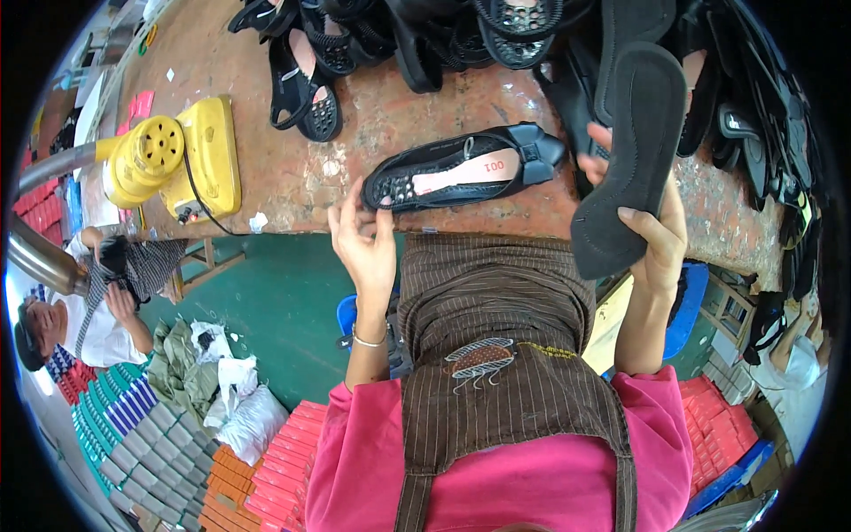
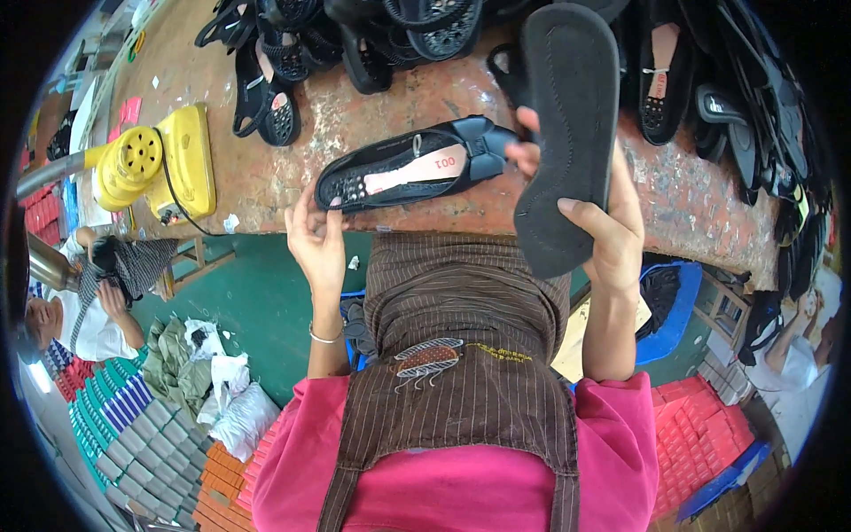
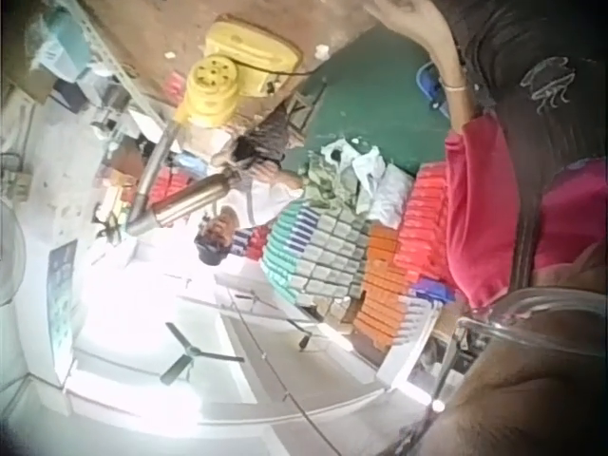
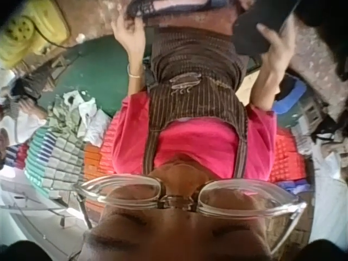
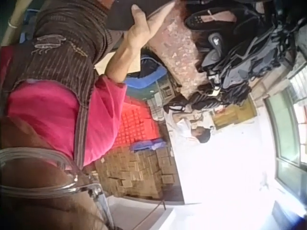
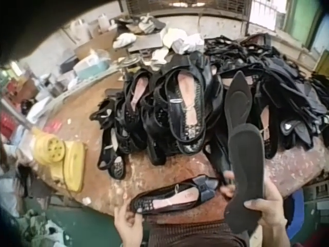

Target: Inserting insoles into shoes and organizing them on a workshop bench.

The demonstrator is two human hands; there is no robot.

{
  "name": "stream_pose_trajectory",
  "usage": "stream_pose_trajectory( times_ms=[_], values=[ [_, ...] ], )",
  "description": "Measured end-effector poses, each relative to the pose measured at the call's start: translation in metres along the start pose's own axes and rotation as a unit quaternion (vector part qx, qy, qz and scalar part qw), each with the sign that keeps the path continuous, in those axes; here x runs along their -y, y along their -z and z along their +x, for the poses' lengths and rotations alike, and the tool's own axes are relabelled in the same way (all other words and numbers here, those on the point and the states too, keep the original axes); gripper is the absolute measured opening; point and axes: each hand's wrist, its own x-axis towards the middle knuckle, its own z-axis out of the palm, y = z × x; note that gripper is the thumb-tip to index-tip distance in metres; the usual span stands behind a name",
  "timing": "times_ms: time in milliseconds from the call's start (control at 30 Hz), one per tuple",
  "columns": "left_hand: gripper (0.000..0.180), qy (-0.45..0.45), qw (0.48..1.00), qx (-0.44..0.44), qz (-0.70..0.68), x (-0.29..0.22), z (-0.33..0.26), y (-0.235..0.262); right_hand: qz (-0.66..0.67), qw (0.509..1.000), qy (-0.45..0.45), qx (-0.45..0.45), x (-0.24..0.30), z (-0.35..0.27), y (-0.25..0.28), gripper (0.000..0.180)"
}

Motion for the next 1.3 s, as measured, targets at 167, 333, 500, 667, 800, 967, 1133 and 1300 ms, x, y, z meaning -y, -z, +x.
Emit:
stream_pose_trajectory(
  times_ms=[167,333,500,667,800,967,1133,1300],
  values=[
    [0.051,-0.005,1.0,0.008,0.018,-0.009,0.009,-0.002,-0.521,0.809,0.207,0.177,-0.01,0.022,-0.006,0.061],
    [0.062,-0.014,0.995,0.035,-0.09,0.006,0.011,-0.002,-0.616,0.683,0.283,0.272,-0.057,0.038,-0.043,0.052],
    [0.066,-0.012,0.988,0.069,-0.138,0.018,0.012,-0.004,-0.501,0.774,0.251,0.294,-0.095,0.05,-0.054,0.036],
    [0.067,-0.001,0.99,0.065,-0.126,0.016,0.013,0.001,-0.475,0.803,0.214,0.29,-0.087,0.052,-0.058,0.033],
    [0.069,0.001,0.99,0.073,-0.117,0.016,0.013,0.002,-0.482,0.805,0.206,0.276,-0.083,0.047,-0.055,0.031],
    [0.069,-0.002,0.988,0.072,-0.138,0.014,0.014,0.001,-0.49,0.804,0.192,0.277,-0.093,0.05,-0.06,0.03],
    [0.059,0.011,0.987,0.065,-0.145,0.014,0.014,-0.001,-0.494,0.8,0.198,0.277,-0.113,0.051,-0.068,0.028],
    [0.05,0.033,0.989,0.026,-0.145,0.004,0.018,-0.006,-0.526,0.777,0.204,0.28,-0.118,0.051,-0.07,0.029]
  ],
)
